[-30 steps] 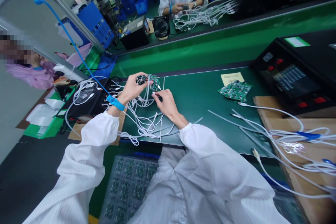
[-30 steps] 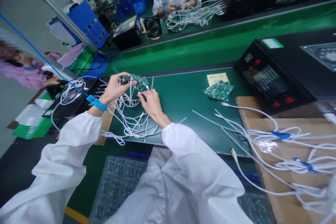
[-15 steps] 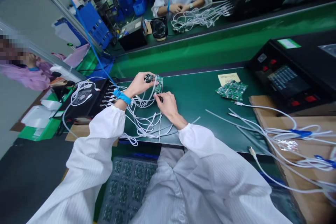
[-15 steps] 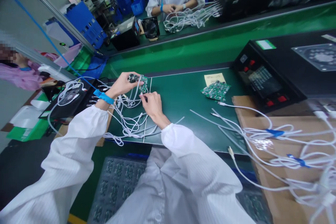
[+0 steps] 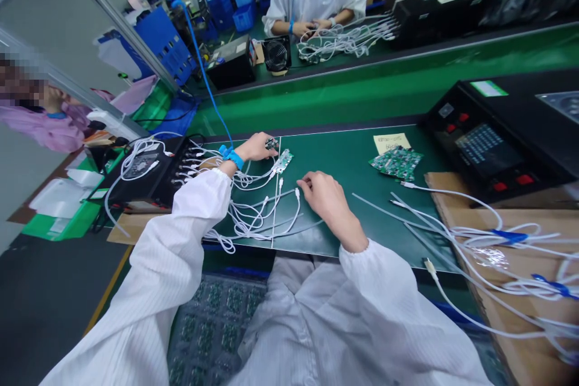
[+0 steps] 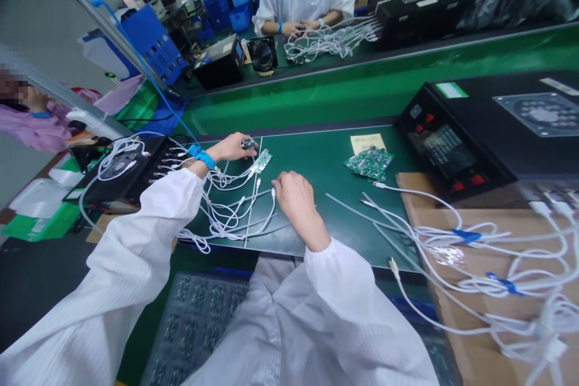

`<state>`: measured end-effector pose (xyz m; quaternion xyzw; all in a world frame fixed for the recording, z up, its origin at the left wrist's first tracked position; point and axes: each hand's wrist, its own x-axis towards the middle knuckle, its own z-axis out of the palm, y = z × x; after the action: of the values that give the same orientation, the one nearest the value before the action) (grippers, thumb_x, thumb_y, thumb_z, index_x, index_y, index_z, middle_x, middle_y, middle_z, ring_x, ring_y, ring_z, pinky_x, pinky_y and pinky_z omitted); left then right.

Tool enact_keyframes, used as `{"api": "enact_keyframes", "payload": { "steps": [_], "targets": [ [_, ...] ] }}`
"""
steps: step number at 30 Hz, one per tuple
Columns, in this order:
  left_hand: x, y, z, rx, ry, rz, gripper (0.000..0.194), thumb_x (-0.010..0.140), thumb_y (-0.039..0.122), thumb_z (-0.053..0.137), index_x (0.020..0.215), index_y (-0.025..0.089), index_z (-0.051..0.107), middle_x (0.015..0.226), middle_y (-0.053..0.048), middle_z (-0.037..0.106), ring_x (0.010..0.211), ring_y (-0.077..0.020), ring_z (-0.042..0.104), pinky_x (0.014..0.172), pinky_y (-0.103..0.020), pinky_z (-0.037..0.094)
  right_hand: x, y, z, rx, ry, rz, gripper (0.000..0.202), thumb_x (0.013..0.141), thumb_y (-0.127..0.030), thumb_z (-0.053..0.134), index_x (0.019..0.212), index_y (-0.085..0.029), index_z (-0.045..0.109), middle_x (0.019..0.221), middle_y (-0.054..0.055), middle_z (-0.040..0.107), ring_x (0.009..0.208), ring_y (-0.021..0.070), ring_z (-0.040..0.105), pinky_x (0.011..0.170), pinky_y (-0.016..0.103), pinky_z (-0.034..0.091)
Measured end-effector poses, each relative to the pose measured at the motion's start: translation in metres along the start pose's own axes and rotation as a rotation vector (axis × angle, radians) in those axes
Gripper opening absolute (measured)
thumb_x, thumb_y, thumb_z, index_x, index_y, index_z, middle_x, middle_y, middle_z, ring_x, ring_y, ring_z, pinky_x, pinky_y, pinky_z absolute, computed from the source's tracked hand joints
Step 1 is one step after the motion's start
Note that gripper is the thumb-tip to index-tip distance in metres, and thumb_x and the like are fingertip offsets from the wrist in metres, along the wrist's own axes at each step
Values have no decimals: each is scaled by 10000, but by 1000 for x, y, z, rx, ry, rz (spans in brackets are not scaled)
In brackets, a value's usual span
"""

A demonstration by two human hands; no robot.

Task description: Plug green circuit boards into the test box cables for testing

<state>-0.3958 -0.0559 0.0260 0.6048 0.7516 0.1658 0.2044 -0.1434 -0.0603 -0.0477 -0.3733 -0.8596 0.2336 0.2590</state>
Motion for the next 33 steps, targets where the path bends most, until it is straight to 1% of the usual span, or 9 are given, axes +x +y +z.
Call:
{"api": "enact_keyframes", "payload": {
  "steps": [3, 5, 7, 9, 12, 16, 20, 26, 33],
  "targets": [
    [-13, 7, -13, 124, 152, 19, 163, 784, 186, 743, 947, 184, 753, 889, -94, 771, 840, -262, 711, 823, -383, 541, -7, -4, 5, 3, -63, -143, 66, 923, -236, 721, 983, -218, 741, 939, 98, 686, 800, 234, 651, 647, 331, 455],
    [-30, 15, -23, 202, 134, 36, 160, 805, 241, 731, 957, 196, 752, 886, -73, 771, 836, -248, 703, 798, -353, 523, -9, -8, 10, 0, -126, -226, 145, 915, -186, 712, 1054, -222, 732, 1007, 101, 653, 868, 234, 644, 684, 328, 475],
    [-53, 24, -28, 232, -67, 27, 194, 832, 339, 716, 959, 195, 748, 820, -47, 758, 759, -219, 684, 727, -315, 497, -9, -14, 14, -23, -193, -250, 150, 925, -163, 685, 1061, -207, 728, 1032, 107, 629, 898, 230, 630, 715, 329, 481],
    [-76, 34, -25, 264, -318, 1, 341, 834, 475, 727, 1017, 189, 749, 894, -53, 765, 786, -213, 683, 705, -295, 467, -7, -20, 15, -69, -242, -234, 127, 953, -157, 641, 1045, -181, 726, 1046, 119, 621, 905, 230, 621, 732, 332, 474],
    [-100, 45, -8, 367, -467, -33, 453, 838, 535, 732, 1109, 172, 733, 943, -81, 755, 815, -224, 681, 706, -293, 438, -5, -30, 14, -122, -240, -198, 165, 1004, -171, 560, 1039, -156, 720, 1073, 137, 621, 888, 230, 617, 732, 337, 457],
    [-105, 47, 15, 430, -362, -46, 413, 851, 460, 752, 1107, 137, 716, 966, -118, 741, 881, -259, 682, 754, -315, 447, -4, -38, 9, -128, -145, -173, 221, 1042, -200, 492, 1064, -154, 706, 1110, 145, 623, 865, 224, 623, 743, 336, 454],
    [-96, 44, 11, 386, -347, -40, 179, 884, 306, 689, 965, 154, 736, 877, -94, 736, 805, -236, 670, 737, -313, 436, -9, -40, 5, -110, -66, -100, 210, 1044, -216, 502, 1151, -126, 658, 1118, 160, 630, 881, 238, 631, 751, 339, 464],
    [-96, 40, -3, 319, -331, -40, 157, 869, 320, 679, 929, 182, 724, 858, -59, 745, 745, -206, 654, 692, -296, 421, -23, -48, 8, -171, -195, -153, 142, 1022, -234, 577, 1062, -136, 672, 1028, 138, 690, 934, 268, 639, 850, 370, 463],
    [-104, 38, 8, 362, -331, -120, 176, 895, 313, 632, 957, 167, 709, 846, -81, 729, 712, -212, 645, 657, -305, 412, -30, -65, 14, -202, -233, -103, 238, 1012, -307, 605, 1056, -98, 711, 1038, 190, 699, 1071, 354, 582, 905, 440, 443]
  ]
}}
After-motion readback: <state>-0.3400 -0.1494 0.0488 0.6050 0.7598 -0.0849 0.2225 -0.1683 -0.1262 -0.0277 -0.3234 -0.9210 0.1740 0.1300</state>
